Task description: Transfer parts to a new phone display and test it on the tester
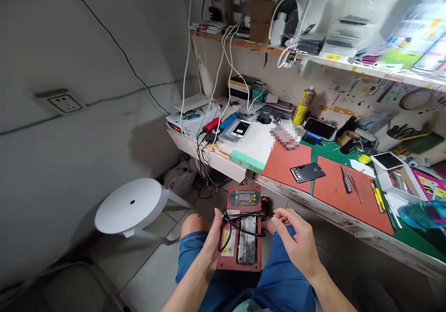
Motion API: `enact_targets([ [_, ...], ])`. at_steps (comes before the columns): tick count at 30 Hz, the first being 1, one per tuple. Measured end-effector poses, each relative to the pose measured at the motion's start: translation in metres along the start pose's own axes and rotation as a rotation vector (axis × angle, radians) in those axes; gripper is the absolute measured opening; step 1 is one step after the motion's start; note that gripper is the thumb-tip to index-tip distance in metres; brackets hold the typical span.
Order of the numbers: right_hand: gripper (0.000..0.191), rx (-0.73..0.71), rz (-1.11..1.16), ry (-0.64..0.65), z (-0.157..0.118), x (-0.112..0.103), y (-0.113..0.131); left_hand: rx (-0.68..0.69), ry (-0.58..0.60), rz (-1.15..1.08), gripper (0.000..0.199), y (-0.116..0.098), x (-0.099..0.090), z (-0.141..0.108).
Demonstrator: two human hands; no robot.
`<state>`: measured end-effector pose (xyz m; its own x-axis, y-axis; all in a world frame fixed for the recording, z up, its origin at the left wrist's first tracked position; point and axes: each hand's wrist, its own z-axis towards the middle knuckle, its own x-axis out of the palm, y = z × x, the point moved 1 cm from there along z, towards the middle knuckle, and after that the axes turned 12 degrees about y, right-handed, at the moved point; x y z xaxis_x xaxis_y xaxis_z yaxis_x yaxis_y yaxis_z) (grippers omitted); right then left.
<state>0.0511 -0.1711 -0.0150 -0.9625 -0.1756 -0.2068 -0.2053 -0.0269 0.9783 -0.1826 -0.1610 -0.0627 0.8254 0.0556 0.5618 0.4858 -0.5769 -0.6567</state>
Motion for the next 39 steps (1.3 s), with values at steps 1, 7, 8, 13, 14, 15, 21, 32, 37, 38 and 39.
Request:
enact_targets([
  [1,0.022,-0.058,-0.063,0.017,0.003,-0.004,0.008,0.028,0.099,-0.088,0.085,-0.001,0.002,0.001],
  [7,0.011,-0.411,-0.498,0.241,0.018,0.011,0.043,0.159,0.296,-0.263,0.086,0.001,0.009,0.004],
  [8,0.011,-0.42,-0.544,0.263,0.02,0.018,0.044,0.179,0.297,-0.263,0.085,0.001,0.009,0.005],
  [13,0.01,-0.324,-0.782,0.267,0.025,0.049,0.037,0.29,0.283,-0.232,0.076,0.004,0.004,0.008],
  [14,0.012,-0.304,-0.809,0.272,0.026,0.052,0.037,0.313,0.288,-0.222,0.077,0.004,0.003,0.008],
  [15,0.014,-0.291,-0.826,0.279,0.026,0.055,0.038,0.334,0.298,-0.21,0.081,0.003,0.002,0.008],
  [21,0.029,-0.166,-0.789,0.284,0.07,0.048,0.062,0.379,0.401,-0.137,0.093,0.001,-0.001,0.001],
  [32,0.024,0.033,-0.855,0.535,0.157,0.037,0.062,0.33,0.487,0.1,0.106,0.023,-0.014,-0.014],
  [37,0.032,0.067,-0.811,0.754,0.166,0.036,0.058,0.347,0.496,0.301,0.114,0.024,-0.022,-0.014],
  [38,0.032,0.089,-0.788,0.807,0.169,0.035,0.057,0.344,0.499,0.343,0.115,0.024,-0.024,-0.015],
  [39,0.031,0.114,-0.76,0.864,0.173,0.033,0.056,0.341,0.502,0.379,0.116,0.023,-0.025,-0.015],
])
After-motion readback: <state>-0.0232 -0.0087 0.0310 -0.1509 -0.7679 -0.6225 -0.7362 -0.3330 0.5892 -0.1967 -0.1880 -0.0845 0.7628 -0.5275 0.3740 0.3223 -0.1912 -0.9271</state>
